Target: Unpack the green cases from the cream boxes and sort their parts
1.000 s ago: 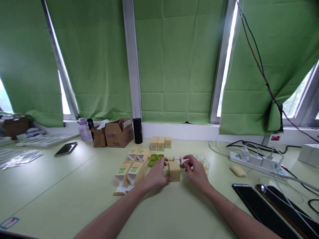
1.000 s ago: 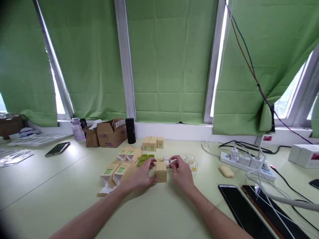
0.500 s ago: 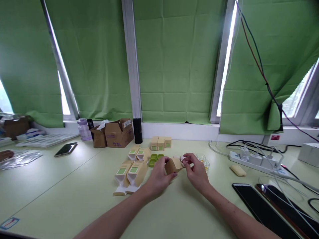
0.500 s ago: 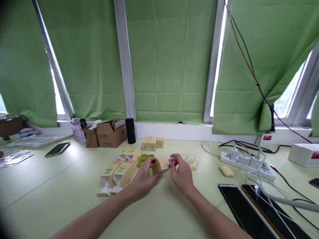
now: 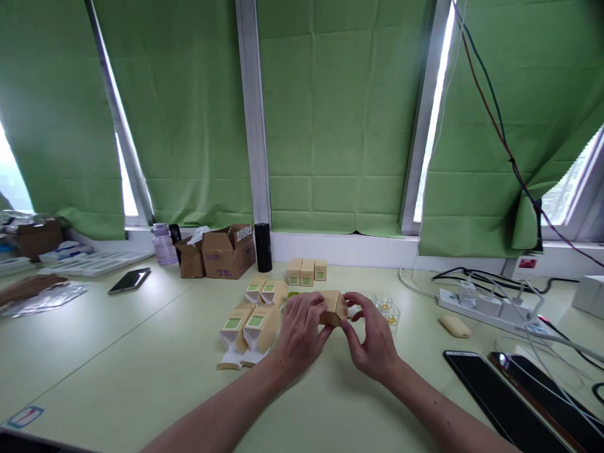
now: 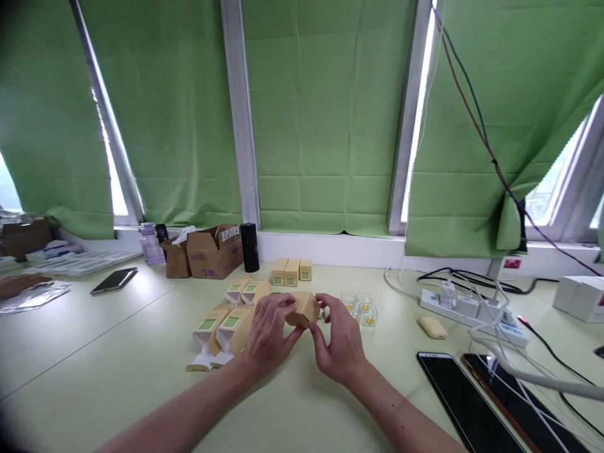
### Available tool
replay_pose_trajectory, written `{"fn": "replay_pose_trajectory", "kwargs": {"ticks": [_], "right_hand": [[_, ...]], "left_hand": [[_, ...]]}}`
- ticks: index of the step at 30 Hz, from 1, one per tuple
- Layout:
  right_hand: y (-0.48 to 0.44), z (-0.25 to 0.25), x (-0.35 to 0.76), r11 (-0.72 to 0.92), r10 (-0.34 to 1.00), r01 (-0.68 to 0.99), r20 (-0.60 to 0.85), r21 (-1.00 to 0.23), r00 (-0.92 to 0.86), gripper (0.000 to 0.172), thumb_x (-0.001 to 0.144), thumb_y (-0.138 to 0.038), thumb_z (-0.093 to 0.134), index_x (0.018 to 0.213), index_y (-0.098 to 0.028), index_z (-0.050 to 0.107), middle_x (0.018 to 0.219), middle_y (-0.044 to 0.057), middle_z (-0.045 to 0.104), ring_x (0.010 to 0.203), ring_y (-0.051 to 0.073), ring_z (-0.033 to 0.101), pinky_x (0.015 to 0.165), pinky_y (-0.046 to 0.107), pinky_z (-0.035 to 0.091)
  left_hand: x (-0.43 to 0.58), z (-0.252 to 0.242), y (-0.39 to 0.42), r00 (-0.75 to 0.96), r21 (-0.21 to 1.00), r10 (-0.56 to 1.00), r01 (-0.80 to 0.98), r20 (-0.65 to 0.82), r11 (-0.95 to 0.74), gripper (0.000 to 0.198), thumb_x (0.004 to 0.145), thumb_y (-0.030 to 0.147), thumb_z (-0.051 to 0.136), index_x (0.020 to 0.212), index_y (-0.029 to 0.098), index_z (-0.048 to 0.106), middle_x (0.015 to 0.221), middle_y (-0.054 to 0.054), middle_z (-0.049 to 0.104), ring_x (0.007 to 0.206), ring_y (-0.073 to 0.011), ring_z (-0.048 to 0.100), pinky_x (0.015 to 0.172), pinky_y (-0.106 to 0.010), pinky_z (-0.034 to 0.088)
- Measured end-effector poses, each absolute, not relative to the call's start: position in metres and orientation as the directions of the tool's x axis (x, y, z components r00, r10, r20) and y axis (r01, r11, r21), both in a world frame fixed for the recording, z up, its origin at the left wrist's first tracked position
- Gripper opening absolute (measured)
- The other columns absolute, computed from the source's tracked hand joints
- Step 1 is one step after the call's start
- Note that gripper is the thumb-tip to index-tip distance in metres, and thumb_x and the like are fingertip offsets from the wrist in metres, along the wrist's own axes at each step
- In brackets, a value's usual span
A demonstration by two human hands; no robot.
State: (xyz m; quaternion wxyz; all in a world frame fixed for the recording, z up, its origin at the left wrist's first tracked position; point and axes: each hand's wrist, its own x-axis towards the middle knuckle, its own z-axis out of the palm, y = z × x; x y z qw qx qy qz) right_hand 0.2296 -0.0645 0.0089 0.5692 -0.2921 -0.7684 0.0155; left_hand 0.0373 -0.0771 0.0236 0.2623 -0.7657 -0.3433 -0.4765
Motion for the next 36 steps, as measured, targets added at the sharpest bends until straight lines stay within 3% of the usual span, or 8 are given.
{"fn": "replay_pose_trajectory", "kwargs": {"ticks": [9,17,28,32,36], "right_hand": [[-0.073,0.015,0.227,0.889,0.323,0.402,0.923,-0.219,-0.211,0.057,0.094,-0.014,0.054,0.148,-0.025,0.037,0.132,0.016,0.061,0.116,0.031,0.063,0.091,0.052,0.06],[-0.072,0.015,0.226,0.896,0.296,0.4,0.932,-0.194,-0.212,0.057,0.093,-0.012,0.056,0.146,-0.023,0.036,0.13,0.016,0.06,0.117,0.031,0.063,0.092,0.051,0.059],[-0.065,0.01,0.227,0.851,0.365,0.472,0.906,-0.231,-0.214,0.045,0.097,-0.015,0.049,0.14,-0.022,0.039,0.123,0.017,0.062,0.108,0.029,0.066,0.089,0.05,0.06],[-0.063,0.009,0.228,0.817,0.436,0.491,0.881,-0.303,-0.181,0.035,0.101,-0.019,0.043,0.136,-0.023,0.042,0.12,0.015,0.065,0.1,0.027,0.071,0.084,0.047,0.062],[-0.064,0.011,0.228,0.792,0.517,0.458,0.842,-0.405,-0.15,0.027,0.104,-0.025,0.04,0.132,-0.023,0.043,0.119,0.015,0.067,0.103,0.026,0.072,0.085,0.043,0.062]], "left_hand": [[0.034,0.029,-0.082,0.383,-0.228,0.182,0.802,0.906,-0.552,0.039,0.09,0.015,0.069,0.12,0.026,0.046,0.116,-0.01,0.068,0.106,-0.027,0.066,0.095,-0.046,0.046],[0.036,0.03,-0.083,0.362,-0.208,0.179,0.802,0.915,-0.561,0.038,0.091,0.016,0.068,0.12,0.026,0.045,0.115,-0.01,0.068,0.107,-0.0264,0.066,0.096,-0.045,0.045],[0.038,0.025,-0.08,0.327,-0.071,0.368,0.823,0.87,-0.564,0.041,0.091,0.014,0.065,0.126,0.024,0.047,0.119,-0.012,0.067,0.112,-0.0309,0.064,0.096,-0.049,0.046],[0.035,0.019,-0.075,0.283,0.041,0.451,0.81,0.847,-0.585,0.05,0.087,0.013,0.067,0.131,0.025,0.047,0.124,-0.013,0.065,0.117,-0.0335,0.062,0.1,-0.053,0.048],[0.035,0.015,-0.072,0.255,0.144,0.505,0.769,0.824,-0.623,0.054,0.087,0.013,0.067,0.136,0.024,0.046,0.127,-0.014,0.062,0.121,-0.0336,0.059,0.101,-0.053,0.051]]}}
